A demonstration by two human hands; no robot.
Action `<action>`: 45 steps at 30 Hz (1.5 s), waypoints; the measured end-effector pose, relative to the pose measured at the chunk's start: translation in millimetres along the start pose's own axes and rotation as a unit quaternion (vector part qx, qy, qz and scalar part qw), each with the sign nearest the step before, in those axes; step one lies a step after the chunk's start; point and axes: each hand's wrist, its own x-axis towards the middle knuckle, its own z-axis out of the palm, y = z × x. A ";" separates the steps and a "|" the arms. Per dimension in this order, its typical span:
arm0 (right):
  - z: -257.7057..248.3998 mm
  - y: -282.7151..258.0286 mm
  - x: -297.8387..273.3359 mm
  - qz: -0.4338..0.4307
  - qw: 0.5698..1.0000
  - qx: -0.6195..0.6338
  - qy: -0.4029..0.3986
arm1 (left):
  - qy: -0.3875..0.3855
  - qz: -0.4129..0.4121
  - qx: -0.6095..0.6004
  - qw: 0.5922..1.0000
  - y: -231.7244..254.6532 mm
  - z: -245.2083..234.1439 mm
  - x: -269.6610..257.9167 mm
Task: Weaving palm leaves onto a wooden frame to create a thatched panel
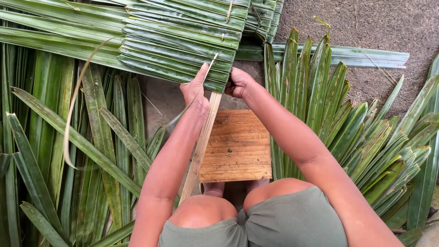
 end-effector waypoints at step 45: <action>15.6 12.9 -85.1 -0.602 0.634 -0.480 0.067 | 0.012 0.028 -0.038 0.999 -55.0 -8.7 18.0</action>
